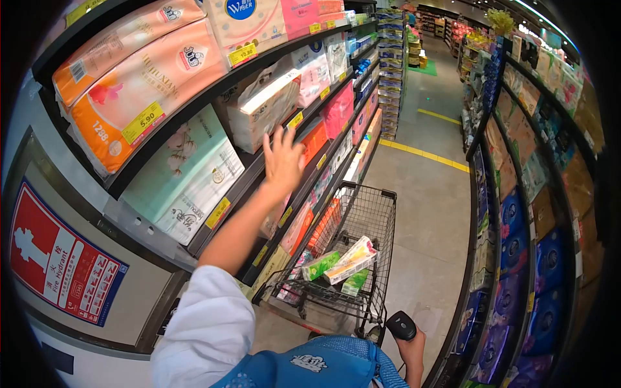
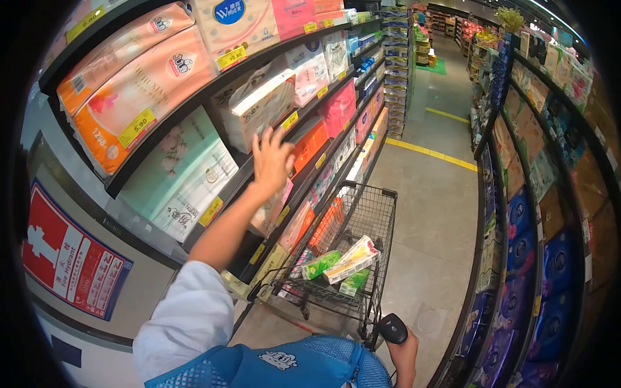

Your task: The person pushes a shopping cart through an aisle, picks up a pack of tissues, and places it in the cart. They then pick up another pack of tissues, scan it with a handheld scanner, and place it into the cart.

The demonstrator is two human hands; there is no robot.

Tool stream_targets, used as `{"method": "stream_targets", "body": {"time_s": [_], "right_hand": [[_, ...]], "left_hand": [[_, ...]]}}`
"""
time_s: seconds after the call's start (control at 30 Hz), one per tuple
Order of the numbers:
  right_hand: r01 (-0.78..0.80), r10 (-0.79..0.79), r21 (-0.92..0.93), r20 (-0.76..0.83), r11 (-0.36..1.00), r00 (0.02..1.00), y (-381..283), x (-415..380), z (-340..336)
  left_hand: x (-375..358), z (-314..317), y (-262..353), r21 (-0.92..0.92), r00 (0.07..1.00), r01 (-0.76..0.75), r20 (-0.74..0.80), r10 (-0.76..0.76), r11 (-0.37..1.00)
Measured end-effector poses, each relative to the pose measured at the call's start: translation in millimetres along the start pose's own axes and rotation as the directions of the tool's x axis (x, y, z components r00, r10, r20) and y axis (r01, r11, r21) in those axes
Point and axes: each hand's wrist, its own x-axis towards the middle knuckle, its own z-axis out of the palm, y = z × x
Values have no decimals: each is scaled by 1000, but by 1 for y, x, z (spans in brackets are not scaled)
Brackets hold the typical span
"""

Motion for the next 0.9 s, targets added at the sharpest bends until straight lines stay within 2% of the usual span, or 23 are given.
{"method": "stream_targets", "body": {"time_s": [0.07,0.17,0.27,0.3,0.33,0.37,0.4,0.5,0.53,0.63,0.7,0.77,0.83,0.9], "right_hand": [[15,-15,11,20,1000,1000,-6,5,2],[53,-55,36,78,998,995,-19,11,4],[36,-25,-53,199,998,980,-19,19,4],[59,-45,-58,223,997,974,-20,23,6],[79,-60,-64,251,995,966,-20,24,9],[100,-76,-72,278,992,958,-20,25,11],[118,-96,-60,279,991,955,-20,27,14],[162,-143,-49,268,986,953,-21,26,17],[171,-150,-62,260,983,954,-23,26,14],[127,-116,-46,189,991,975,-22,14,6],[96,-92,-28,126,995,988,-13,9,-1],[73,-72,-18,62,997,996,4,3,-6],[48,-48,10,26,999,998,14,2,-6],[18,-18,2,2,1000,1000,13,0,-8]], "left_hand": [[-39,-1,24,-146,996,42,80,-30,988],[-73,2,30,-233,971,134,225,-80,963],[-45,-22,27,-100,985,162,-45,-167,982],[-26,-15,13,47,979,129,-167,-120,991],[-4,-18,-1,115,967,58,-255,-27,992],[17,-20,-9,83,969,108,-233,-86,991],[35,-14,-16,117,987,131,-104,-119,984],[52,-3,-16,312,965,-33,259,-51,949],[57,-1,-15,360,969,-70,248,-23,930],[64,13,-35,257,983,-8,181,-40,966],[77,-3,-47,128,967,81,232,-109,989],[80,-12,-56,67,948,227,212,-236,972],[69,-3,-74,78,963,223,134,-232,972],[55,-18,-67,183,945,177,243,-219,967]]}}
